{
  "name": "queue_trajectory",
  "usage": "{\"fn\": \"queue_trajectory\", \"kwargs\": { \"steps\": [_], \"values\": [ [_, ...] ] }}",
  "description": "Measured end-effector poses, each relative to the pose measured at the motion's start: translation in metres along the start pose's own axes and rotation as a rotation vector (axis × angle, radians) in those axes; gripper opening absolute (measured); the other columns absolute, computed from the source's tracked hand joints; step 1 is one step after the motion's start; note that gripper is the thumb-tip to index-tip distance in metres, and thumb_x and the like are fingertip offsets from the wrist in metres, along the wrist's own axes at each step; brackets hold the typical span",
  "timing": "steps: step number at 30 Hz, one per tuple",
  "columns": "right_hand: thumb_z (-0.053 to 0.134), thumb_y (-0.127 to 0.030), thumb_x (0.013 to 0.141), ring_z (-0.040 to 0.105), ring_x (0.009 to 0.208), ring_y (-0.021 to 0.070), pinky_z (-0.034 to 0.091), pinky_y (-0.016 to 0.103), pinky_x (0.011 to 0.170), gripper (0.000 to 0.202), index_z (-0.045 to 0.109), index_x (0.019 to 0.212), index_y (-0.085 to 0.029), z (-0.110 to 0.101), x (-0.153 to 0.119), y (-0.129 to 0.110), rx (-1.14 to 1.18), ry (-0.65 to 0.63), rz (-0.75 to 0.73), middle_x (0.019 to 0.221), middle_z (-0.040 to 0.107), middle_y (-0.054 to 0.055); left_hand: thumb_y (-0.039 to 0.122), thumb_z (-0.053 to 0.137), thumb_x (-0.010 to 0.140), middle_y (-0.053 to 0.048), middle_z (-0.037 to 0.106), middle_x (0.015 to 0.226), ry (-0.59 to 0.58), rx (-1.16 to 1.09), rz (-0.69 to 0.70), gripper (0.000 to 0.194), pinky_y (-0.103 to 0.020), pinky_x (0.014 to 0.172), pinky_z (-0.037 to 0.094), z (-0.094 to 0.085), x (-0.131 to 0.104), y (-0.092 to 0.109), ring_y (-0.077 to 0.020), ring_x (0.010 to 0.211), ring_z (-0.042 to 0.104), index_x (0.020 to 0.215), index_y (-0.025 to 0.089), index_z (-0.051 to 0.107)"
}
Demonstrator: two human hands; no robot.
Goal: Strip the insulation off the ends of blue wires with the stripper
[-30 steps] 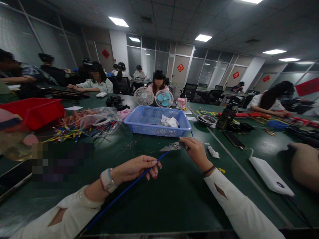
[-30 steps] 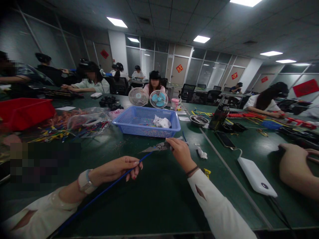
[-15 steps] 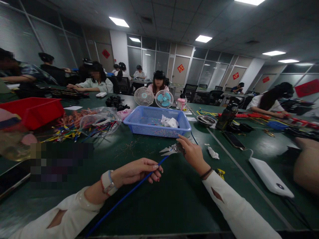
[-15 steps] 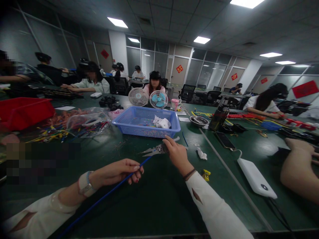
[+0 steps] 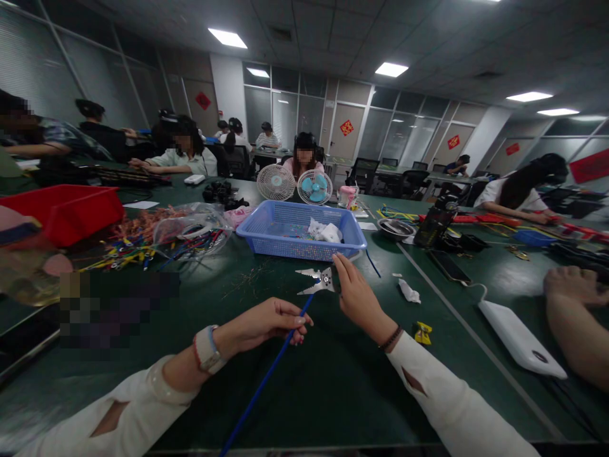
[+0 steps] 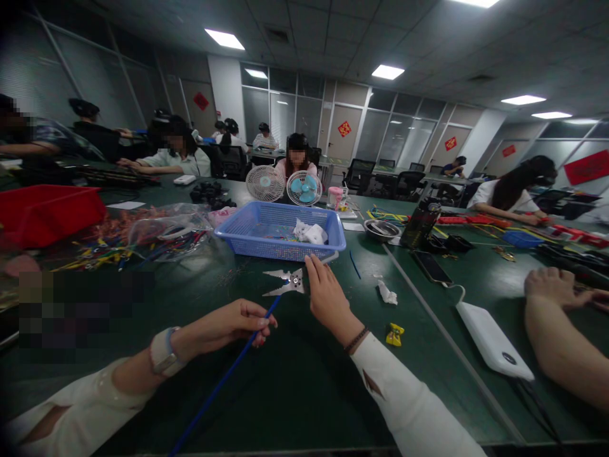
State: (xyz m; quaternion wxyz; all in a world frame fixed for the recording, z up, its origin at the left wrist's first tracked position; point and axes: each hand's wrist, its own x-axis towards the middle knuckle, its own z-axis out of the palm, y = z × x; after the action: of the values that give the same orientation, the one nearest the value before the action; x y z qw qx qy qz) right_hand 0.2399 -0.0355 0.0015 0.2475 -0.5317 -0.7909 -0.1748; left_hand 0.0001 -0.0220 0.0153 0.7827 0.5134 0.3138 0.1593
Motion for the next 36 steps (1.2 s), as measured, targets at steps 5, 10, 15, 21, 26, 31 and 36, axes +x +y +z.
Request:
{"fn": "queue_trajectory", "kwargs": {
  "steps": [5,10,15,21,26,31,36],
  "values": [
    [0.039,0.003,0.069,0.04,0.128,0.0295,0.04,0.045,0.104,0.075,0.028,0.143,-0.003,0.0023,-0.0009,-0.0044,-0.079,0.001,0.013,0.141,0.041,0.021,0.025,0.08,0.069,-0.003,0.07,0.073,-0.007,0.015,0.008,0.024,-0.023,0.064,0.049,-0.0001,0.0012,-0.0015,-0.0109,0.062,0.063,0.089,0.011,0.075],
    [0.04,-0.001,0.078,0.049,0.114,0.0293,0.043,0.044,0.094,0.059,0.04,0.136,-0.005,0.0022,-0.0007,-0.0058,-0.214,-0.014,0.043,0.133,0.05,0.021,0.025,0.081,0.068,-0.003,0.069,0.072,-0.003,0.005,0.007,0.025,-0.023,0.063,0.049,-0.0013,0.0023,-0.0029,-0.0111,0.061,0.063,0.088,0.011,0.075],
    [0.041,-0.006,0.086,0.05,0.101,0.0267,0.04,0.04,0.089,0.043,0.048,0.128,-0.007,-0.0002,0.0006,-0.0075,-0.288,-0.016,0.052,0.123,0.056,0.018,0.025,0.082,0.067,-0.003,0.07,0.072,0.007,-0.002,-0.007,0.027,-0.022,0.062,0.049,-0.0006,0.0024,-0.0017,-0.011,0.061,0.062,0.088,0.01,0.074],
    [0.039,-0.009,0.089,0.048,0.09,0.0258,0.039,0.038,0.082,0.032,0.053,0.119,-0.01,0.0007,0.0021,-0.009,-0.293,-0.02,0.064,0.106,0.059,0.015,0.024,0.082,0.067,-0.003,0.069,0.07,0.013,-0.015,-0.009,0.025,-0.021,0.061,0.049,0.0005,0.0029,-0.0025,-0.0106,0.059,0.062,0.086,0.01,0.074],
    [0.041,-0.009,0.089,0.047,0.084,0.0245,0.036,0.036,0.077,0.024,0.056,0.108,-0.013,0.0017,0.0043,-0.0089,-0.32,-0.042,0.065,0.096,0.057,0.012,0.025,0.081,0.068,-0.003,0.069,0.071,-0.014,-0.018,-0.001,0.024,-0.022,0.062,0.05,-0.0009,0.0038,-0.0053,-0.0109,0.061,0.063,0.086,0.01,0.074],
    [0.044,-0.009,0.088,0.046,0.082,0.0239,0.034,0.035,0.074,0.018,0.057,0.099,-0.014,0.0024,0.006,-0.0088,-0.343,-0.072,0.064,0.091,0.056,0.01,0.025,0.081,0.068,-0.002,0.069,0.073,-0.014,-0.026,-0.007,0.024,-0.022,0.062,0.049,-0.0015,0.0043,-0.0065,-0.0104,0.061,0.062,0.085,0.01,0.073],
    [0.045,-0.01,0.088,0.045,0.081,0.0242,0.033,0.035,0.072,0.015,0.057,0.094,-0.015,0.0028,0.0069,-0.0071,-0.353,-0.082,0.049,0.087,0.055,0.009,0.026,0.082,0.067,-0.003,0.069,0.073,-0.022,-0.028,-0.015,0.025,-0.022,0.063,0.049,-0.0006,0.0038,-0.0057,-0.0106,0.062,0.062,0.085,0.01,0.074]
  ]
}}
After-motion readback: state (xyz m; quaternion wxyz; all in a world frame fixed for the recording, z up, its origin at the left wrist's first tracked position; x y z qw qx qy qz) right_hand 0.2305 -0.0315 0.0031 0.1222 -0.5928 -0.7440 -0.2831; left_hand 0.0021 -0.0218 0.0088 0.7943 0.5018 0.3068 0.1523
